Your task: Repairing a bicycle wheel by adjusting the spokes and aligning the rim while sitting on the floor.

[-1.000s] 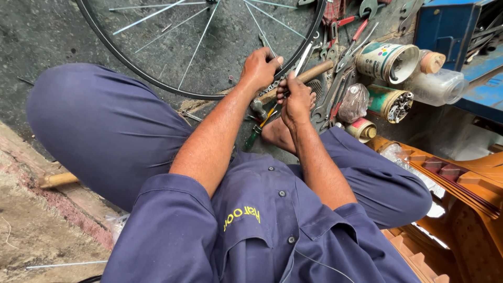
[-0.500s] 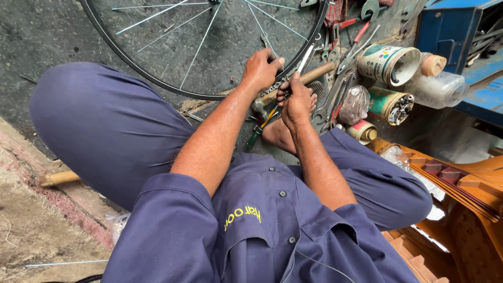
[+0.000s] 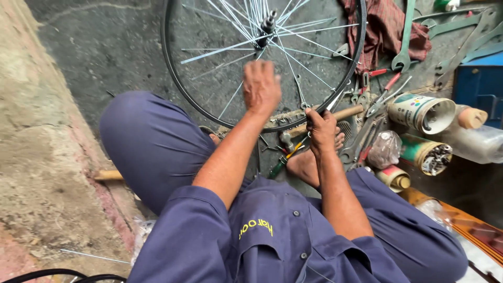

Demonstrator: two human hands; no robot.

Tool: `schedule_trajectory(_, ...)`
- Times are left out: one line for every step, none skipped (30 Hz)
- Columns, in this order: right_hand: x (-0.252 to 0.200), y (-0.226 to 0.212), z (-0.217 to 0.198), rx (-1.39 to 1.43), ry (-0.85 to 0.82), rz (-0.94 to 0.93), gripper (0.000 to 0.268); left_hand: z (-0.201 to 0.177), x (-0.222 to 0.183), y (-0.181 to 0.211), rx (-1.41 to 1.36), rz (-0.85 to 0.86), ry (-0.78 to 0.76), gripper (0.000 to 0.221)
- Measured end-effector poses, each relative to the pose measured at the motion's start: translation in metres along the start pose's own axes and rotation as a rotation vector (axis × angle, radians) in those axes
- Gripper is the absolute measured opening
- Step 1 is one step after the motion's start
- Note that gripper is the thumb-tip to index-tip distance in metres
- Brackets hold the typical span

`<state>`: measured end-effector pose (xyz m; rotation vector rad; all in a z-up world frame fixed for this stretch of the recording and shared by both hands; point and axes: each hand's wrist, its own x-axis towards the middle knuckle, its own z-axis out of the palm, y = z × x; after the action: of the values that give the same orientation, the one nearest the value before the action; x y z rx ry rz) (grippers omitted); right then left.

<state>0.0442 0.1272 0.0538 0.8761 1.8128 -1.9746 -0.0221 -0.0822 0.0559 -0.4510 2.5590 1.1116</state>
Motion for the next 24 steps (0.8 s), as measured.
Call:
schedule_trajectory(-0.004,-0.005,0.002,-0.02,-0.001,-0.006,0.017,-0.004,0.006,-0.008,0.141,0.014,0.082,0.041)
schedule_trajectory(-0.008,-0.009,0.004,-0.04,-0.002,-0.012,0.014,-0.007,0.012,-0.016,0.282,0.028,0.165,0.051)
schedule_trajectory(-0.013,-0.011,0.005,-0.033,0.0,-0.011,0.014,0.003,0.016,-0.035,0.289,0.032,0.163,0.051)
schedule_trajectory(-0.018,-0.013,0.006,-0.059,-0.017,-0.034,0.015,0.012,0.021,-0.055,0.401,0.065,0.265,0.053)
schedule_trajectory(-0.015,-0.019,0.008,-0.082,-0.034,-0.072,0.015,0.02,0.036,-0.07,0.509,0.11,0.38,0.056)
schedule_trajectory(-0.01,-0.024,0.012,-0.071,-0.032,-0.087,0.015,0.011,0.051,-0.08,0.511,0.124,0.391,0.056)
schedule_trajectory(-0.014,-0.024,0.011,-0.126,-0.01,-0.068,0.018,0.008,0.057,-0.09,0.589,0.167,0.422,0.046)
schedule_trajectory(-0.017,-0.025,0.008,-0.181,0.013,-0.048,0.02,0.006,0.063,-0.1,0.666,0.21,0.454,0.038)
schedule_trajectory(-0.022,-0.025,0.007,-0.171,0.031,-0.042,0.02,0.008,0.059,-0.103,0.668,0.227,0.441,0.038)
schedule_trajectory(-0.027,-0.025,0.006,-0.15,0.01,-0.061,0.021,0.009,0.055,-0.105,0.633,0.165,0.323,0.034)
schedule_trajectory(-0.024,-0.029,0.011,-0.125,-0.018,-0.094,0.023,0.004,0.061,-0.106,0.598,0.104,0.222,0.03)
schedule_trajectory(-0.024,-0.039,0.018,-0.112,-0.008,-0.103,0.023,0.004,0.065,-0.098,0.603,0.122,0.224,0.03)
schedule_trajectory(-0.031,-0.047,0.021,-0.157,0.007,-0.099,0.023,0.007,0.057,-0.094,0.547,0.047,0.097,0.029)
schedule_trajectory(-0.039,-0.054,0.025,-0.202,0.021,-0.096,0.024,0.01,0.049,-0.09,0.491,-0.028,-0.029,0.028)
schedule_trajectory(-0.037,-0.054,0.024,-0.199,0.023,-0.103,0.024,0.012,0.051,-0.079,0.491,-0.022,-0.023,0.028)
schedule_trajectory(-0.036,-0.054,0.024,-0.233,0.019,-0.139,0.024,0.014,0.052,-0.067,0.399,-0.12,-0.123,0.033)
schedule_trajectory(-0.039,-0.053,0.023,-0.271,0.015,-0.165,0.025,0.017,0.048,-0.058,0.304,-0.224,-0.228,0.038)
schedule_trajectory(-0.042,-0.057,0.025,-0.271,0.017,-0.164,0.025,0.017,0.046,-0.048,0.304,-0.224,-0.231,0.038)
schedule_trajectory(-0.044,-0.061,0.027,-0.305,0.015,-0.152,0.025,0.017,0.045,-0.038,0.21,-0.162,-0.305,0.045)
schedule_trajectory(-0.046,-0.065,0.03,-0.339,0.012,-0.139,0.026,0.018,0.044,-0.027,0.116,-0.099,-0.377,0.053)
schedule_trajectory(-0.048,-0.064,0.03,-0.338,0.019,-0.141,0.026,0.023,0.052,-0.027,0.116,-0.093,-0.38,0.053)
schedule_trajectory(-0.049,-0.063,0.03,-0.362,-0.016,-0.132,0.025,0.029,0.059,-0.026,0.052,-0.038,-0.369,0.063)
schedule_trajectory(-0.048,-0.064,0.029,-0.385,-0.043,-0.128,0.023,0.037,0.07,-0.023,-0.015,0.025,-0.361,0.074)
schedule_trajectory(-0.046,-0.062,0.029,-0.385,-0.029,-0.133,0.023,0.04,0.081,-0.024,-0.017,0.038,-0.367,0.074)
